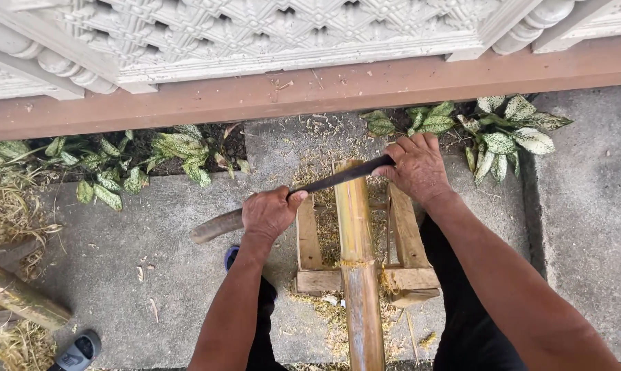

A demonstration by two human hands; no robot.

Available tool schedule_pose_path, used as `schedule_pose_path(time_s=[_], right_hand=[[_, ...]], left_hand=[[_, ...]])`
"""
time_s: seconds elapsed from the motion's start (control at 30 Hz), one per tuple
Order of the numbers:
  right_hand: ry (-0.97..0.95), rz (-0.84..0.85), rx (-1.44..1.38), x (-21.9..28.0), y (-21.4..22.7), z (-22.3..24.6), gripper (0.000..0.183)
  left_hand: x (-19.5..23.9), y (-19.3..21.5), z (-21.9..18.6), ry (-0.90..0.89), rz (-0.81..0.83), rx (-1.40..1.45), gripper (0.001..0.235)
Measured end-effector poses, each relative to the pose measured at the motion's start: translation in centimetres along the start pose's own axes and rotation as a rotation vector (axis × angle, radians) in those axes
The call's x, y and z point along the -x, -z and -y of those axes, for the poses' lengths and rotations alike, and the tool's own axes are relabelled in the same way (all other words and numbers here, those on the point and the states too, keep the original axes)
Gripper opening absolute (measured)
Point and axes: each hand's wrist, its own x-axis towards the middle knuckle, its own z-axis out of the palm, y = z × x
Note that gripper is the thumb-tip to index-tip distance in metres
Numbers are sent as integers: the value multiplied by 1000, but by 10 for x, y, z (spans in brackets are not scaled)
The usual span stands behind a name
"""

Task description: Shaving the outer layer of a bamboo pole using a machete.

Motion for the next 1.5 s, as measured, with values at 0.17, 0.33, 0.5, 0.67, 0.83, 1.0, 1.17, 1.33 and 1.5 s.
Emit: schedule_pose_path(time_s=[0.17,0.33,0.5,0.67,0.83,1.0,1.17,1.33,1.5], right_hand=[[-12,-35,-114,82,0,43,61],[-69,93,-184,141,12,74,60],[6,-50,-159,94,-7,45,61],[-11,99,-9,-12,11,11,61],[38,-58,12,-7,2,12,62],[-25,100,-85,93,-1,58,65],[-63,59,-183,127,0,75,66],[29,13,-38,67,-4,53,60],[-33,97,-140,120,-9,68,61]], left_hand=[[81,-11,4,-12,134,20,71],[140,-34,11,-118,98,37,70],[84,-38,20,-91,143,36,73],[-9,-19,21,-13,107,-22,73],[-3,-19,19,-54,-78,15,72],[80,-31,25,-45,239,-15,71],[121,-50,37,-294,-116,16,76],[69,-37,32,-19,184,-13,72],[100,-26,25,-111,171,-19,71]])
